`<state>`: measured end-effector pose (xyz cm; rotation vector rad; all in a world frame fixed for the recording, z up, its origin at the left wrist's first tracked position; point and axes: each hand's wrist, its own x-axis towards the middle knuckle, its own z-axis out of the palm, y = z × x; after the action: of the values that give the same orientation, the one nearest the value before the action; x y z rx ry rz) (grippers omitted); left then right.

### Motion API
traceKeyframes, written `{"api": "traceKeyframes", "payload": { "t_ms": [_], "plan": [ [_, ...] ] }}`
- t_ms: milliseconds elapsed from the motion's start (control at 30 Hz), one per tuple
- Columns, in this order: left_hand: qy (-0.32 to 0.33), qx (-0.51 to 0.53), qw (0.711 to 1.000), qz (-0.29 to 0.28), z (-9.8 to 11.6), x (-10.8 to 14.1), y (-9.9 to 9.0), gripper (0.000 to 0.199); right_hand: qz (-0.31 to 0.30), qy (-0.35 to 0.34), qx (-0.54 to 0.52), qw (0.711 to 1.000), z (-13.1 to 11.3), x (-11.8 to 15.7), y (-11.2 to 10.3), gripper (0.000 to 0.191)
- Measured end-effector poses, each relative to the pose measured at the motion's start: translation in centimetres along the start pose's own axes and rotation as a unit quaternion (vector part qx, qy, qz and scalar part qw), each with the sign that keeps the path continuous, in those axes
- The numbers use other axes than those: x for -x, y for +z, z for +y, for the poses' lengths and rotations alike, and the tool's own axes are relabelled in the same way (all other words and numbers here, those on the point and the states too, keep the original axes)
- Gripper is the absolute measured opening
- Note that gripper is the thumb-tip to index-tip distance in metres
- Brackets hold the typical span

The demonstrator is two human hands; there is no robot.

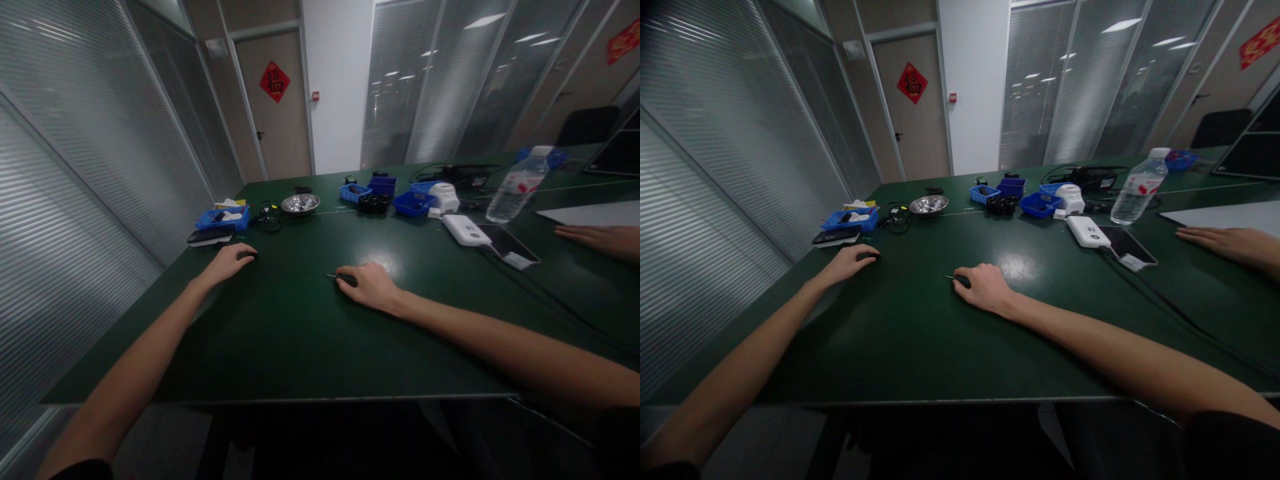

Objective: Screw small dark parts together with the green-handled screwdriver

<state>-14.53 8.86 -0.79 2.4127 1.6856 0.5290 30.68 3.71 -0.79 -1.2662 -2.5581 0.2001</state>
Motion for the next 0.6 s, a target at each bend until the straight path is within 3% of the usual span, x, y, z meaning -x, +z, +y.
{"api": "traceKeyframes", "payload": {
  "t_ms": [300,433,600],
  "plan": [
    [0.015,-0.068,0.997,-0.028,-0.3,-0.4,0.4,0.039,-0.003,-0.003,0.007,1.0,-0.2,0.0,-0.1,0.044],
    [-0.027,-0.115,0.993,-0.005,-1.5,0.1,-0.2,0.038,-0.001,0.0,0.014,1.0,-0.1,0.0,-0.1,0.042],
    [-0.12,-0.135,0.982,0.054,-4.9,1.7,-1.7,0.032,-0.003,0.001,0.016,1.0,-0.1,0.0,-0.1,0.043]
  ]
}}
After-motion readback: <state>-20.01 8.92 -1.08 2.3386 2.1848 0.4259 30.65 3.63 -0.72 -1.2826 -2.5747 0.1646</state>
